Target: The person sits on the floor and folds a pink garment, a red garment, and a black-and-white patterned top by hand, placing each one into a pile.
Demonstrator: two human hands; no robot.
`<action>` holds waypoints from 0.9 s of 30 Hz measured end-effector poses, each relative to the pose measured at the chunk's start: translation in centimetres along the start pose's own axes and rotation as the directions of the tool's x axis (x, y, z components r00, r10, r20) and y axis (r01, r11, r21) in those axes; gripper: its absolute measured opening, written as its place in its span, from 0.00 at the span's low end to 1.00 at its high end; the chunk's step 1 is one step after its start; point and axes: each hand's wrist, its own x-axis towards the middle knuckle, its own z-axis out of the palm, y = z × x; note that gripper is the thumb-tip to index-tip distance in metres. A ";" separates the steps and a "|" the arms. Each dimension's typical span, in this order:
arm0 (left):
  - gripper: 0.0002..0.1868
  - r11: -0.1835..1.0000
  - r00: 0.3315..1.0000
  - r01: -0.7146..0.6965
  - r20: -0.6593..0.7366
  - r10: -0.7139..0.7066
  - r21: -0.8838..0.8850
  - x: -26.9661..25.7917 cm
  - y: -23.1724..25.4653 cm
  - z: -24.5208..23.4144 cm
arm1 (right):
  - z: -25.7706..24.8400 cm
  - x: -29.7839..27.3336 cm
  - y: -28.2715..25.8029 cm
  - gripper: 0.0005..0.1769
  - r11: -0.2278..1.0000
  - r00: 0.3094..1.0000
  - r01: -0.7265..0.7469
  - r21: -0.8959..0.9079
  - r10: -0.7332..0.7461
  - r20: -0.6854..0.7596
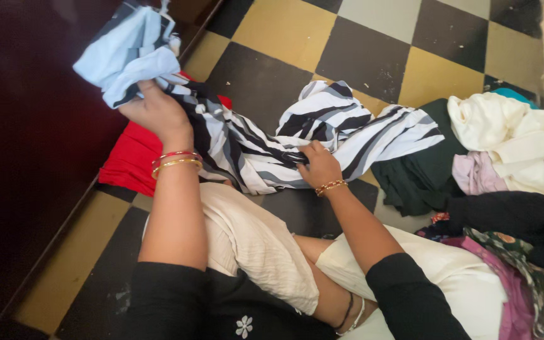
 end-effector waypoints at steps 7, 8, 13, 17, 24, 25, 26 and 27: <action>0.24 0.987 0.968 0.119 -0.236 -0.091 0.111 5.0 -1.9 -3.2 | -2.4 8.4 6.2 0.07 0.951 0.955 -0.277 0.137 0.288 -0.068; 0.25 0.990 0.959 0.089 -0.279 -0.055 0.112 5.5 -2.1 -3.5 | -4.4 9.8 6.4 0.06 0.995 0.922 -0.077 -0.060 0.049 -0.385; 0.25 0.975 0.926 0.160 -0.319 -0.203 -0.156 5.4 -1.1 -3.0 | -10.9 9.3 2.8 0.04 0.987 0.771 -0.107 0.120 0.159 -0.617; 0.24 0.968 0.922 0.152 -0.324 -0.211 -0.200 4.4 -0.7 -2.1 | -6.7 3.1 0.0 0.17 0.934 0.917 -0.283 0.217 0.330 -0.223; 0.23 0.964 0.923 0.214 -0.289 -0.253 -0.159 3.3 0.3 -2.0 | 2.0 -4.5 -6.0 0.18 0.998 0.994 0.045 0.042 -0.049 0.097; 0.22 0.966 0.930 0.202 -0.275 -0.242 -0.164 2.9 0.5 -1.8 | 2.6 -4.4 -6.9 0.26 0.995 0.994 0.072 0.064 -0.077 0.073; 0.21 0.968 0.938 0.186 -0.262 -0.225 -0.167 2.8 0.6 -1.7 | 3.1 -4.0 -7.7 0.33 0.991 0.993 0.104 0.088 -0.108 0.047; 0.21 0.971 0.937 0.186 -0.269 -0.222 -0.152 2.6 0.7 -1.4 | 3.2 -3.2 -8.1 0.36 0.999 0.998 -0.017 0.034 0.015 0.061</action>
